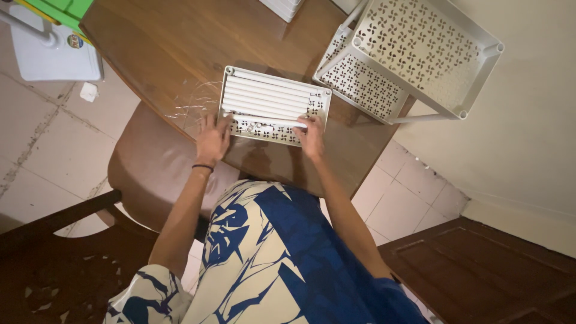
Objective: The person assembles a white plastic shelving unit by inserting cylindrical rods into perforated trays and connecting them to form a frame. The person repeatedly inserts and removes rods, adjusts tray positions, and aligns components on a wooden table.
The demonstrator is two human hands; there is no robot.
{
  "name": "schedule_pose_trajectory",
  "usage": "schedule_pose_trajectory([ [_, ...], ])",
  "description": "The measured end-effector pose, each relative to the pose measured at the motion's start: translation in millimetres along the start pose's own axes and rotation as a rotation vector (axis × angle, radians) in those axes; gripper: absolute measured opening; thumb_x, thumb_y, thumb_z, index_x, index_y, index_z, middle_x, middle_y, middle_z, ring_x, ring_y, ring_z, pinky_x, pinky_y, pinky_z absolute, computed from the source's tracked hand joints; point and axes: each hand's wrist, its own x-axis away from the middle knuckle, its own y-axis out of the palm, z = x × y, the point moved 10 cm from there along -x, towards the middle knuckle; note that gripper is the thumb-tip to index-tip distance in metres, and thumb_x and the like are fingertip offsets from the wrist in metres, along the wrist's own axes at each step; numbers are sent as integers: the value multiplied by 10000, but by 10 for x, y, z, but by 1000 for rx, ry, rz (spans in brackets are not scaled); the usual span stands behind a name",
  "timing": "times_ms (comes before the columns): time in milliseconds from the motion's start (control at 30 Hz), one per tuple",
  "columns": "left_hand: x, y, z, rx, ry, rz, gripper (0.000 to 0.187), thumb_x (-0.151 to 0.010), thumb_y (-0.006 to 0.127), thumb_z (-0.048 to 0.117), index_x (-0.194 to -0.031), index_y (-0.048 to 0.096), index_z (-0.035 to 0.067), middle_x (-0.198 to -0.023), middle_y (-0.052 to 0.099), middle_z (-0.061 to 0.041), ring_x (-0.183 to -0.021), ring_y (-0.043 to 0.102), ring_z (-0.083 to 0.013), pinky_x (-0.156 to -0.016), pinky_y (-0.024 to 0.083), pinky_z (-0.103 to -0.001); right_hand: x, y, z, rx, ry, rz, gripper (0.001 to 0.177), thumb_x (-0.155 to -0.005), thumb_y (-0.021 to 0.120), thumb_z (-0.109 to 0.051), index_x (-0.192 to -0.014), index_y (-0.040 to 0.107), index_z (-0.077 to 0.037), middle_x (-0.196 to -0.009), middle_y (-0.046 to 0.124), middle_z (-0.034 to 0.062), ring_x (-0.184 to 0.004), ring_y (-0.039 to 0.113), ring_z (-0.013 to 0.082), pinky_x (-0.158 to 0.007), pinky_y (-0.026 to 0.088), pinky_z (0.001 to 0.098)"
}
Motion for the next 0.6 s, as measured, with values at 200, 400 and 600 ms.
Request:
schedule_pose_trajectory([
  [200, 11, 147, 92, -168, 50, 26, 375, -1051, 559, 336, -1391, 645, 200, -1564, 404, -230, -1452, 342, -468, -1156, 308, -615, 104, 43, 241, -55, 212, 24, 435, -827, 789, -15, -1237, 645, -44, -1154, 684, 173, -909, 724, 268, -798, 584, 366],
  [400, -23, 330, 181, -174, 104, -9, 461, -1064, 475, 360, -1476, 575, 179, -1629, 328, -222, -1507, 280, -439, -1221, 231, -597, 178, 192, 445, -246, 359, 54, 367, -876, 701, 61, -1217, 610, -40, -1072, 736, 133, -969, 743, 222, -846, 588, 336],
  [600, -32, 822, 556, -194, 235, -179, 535, -1080, 363, 457, -1566, 442, 248, -1724, 114, -138, -1572, 119, -380, -1258, 94, -551, 165, 145, 325, -274, 261, 48, 356, -914, 675, 42, -1253, 612, -44, -1168, 731, 158, -1029, 728, 257, -858, 577, 347],
])
